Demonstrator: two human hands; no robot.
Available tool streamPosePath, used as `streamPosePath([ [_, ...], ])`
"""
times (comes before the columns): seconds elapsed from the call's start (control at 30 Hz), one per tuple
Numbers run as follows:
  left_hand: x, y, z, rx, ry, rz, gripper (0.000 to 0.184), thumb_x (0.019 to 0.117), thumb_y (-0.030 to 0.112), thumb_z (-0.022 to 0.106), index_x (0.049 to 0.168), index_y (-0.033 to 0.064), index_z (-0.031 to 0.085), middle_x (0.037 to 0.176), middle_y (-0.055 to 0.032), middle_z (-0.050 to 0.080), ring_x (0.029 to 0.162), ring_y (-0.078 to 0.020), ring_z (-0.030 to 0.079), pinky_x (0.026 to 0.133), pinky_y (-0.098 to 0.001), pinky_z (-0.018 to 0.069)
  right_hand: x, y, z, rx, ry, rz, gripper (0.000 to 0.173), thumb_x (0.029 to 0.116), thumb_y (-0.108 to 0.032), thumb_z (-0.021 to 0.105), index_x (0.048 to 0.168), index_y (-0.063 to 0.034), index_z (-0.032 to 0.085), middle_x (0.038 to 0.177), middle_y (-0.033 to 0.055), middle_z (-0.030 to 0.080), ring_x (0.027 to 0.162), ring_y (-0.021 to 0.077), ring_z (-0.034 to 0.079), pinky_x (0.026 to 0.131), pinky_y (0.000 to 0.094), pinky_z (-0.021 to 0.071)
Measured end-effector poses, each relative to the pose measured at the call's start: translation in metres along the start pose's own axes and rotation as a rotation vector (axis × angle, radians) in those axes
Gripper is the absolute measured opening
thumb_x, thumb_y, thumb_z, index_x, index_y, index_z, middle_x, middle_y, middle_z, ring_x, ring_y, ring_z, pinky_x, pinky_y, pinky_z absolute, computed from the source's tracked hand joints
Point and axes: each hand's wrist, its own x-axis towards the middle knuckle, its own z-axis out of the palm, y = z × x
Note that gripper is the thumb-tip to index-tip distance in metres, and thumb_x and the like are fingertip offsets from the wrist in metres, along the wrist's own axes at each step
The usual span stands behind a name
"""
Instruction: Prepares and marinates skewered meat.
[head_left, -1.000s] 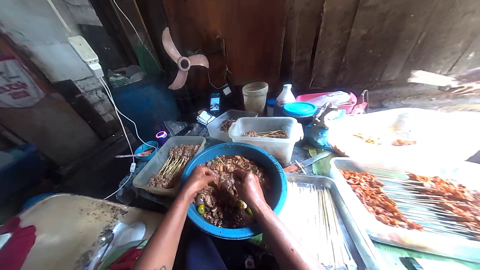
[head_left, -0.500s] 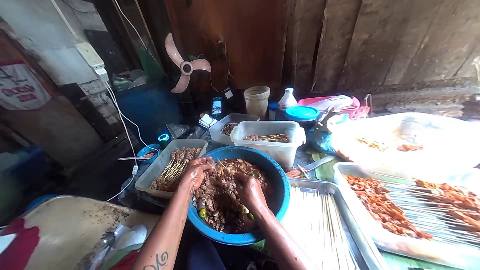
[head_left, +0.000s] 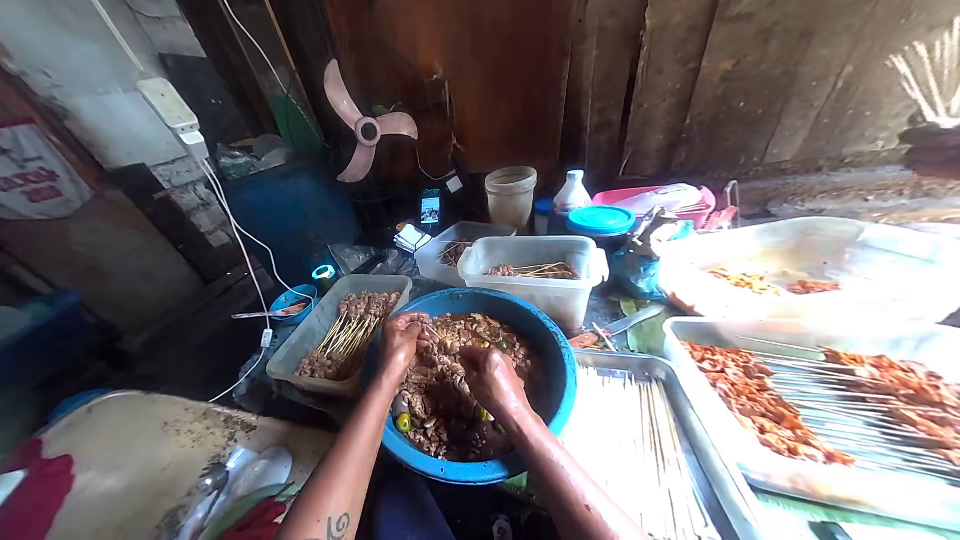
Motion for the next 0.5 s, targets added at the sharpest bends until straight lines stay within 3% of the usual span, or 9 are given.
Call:
streamPosePath([
  [0.27,-0.007,0.001,0.019,0.250,0.079,0.120,0.024,0.1045,0.006,0.052,0.119,0.0011,0.071,0.098,-0.0173,0.071,0.086,-0.0274,0.068,0.082,-0.0474,0.0544,0.003,-0.002,0.007,0.065,0.066,-0.007,0.022,0.1036,-0.009,0.056,0.111,-0.0049,0.076,0.102,0.0179,0.074,0.099,0.0341,0.071,0.089,0.0533,0.0547],
  [0.33,-0.008,0.003,0.024,0.306,0.100,0.165,0.024,0.1037,0.006,0.053,0.118,0.0032,0.073,0.109,-0.0198,0.073,0.102,-0.0355,0.068,0.091,-0.0574,0.0510,0.005,-0.005,0.008,0.086,0.090,-0.004,0.022,0.1038,-0.009,0.055,0.112,-0.0042,0.076,0.102,0.0186,0.074,0.099,0.0348,0.071,0.089,0.0536,0.0547],
  [0.5,-0.016,0.011,0.027,0.383,0.047,0.242,0.025,0.1043,0.005,0.052,0.118,0.0031,0.073,0.114,-0.0209,0.071,0.107,-0.0381,0.067,0.093,-0.0597,0.0501,0.010,-0.007,0.009,0.052,0.147,-0.024,0.023,0.1053,-0.011,0.054,0.111,-0.0052,0.076,0.100,0.0192,0.074,0.096,0.0366,0.071,0.085,0.0555,0.0553],
])
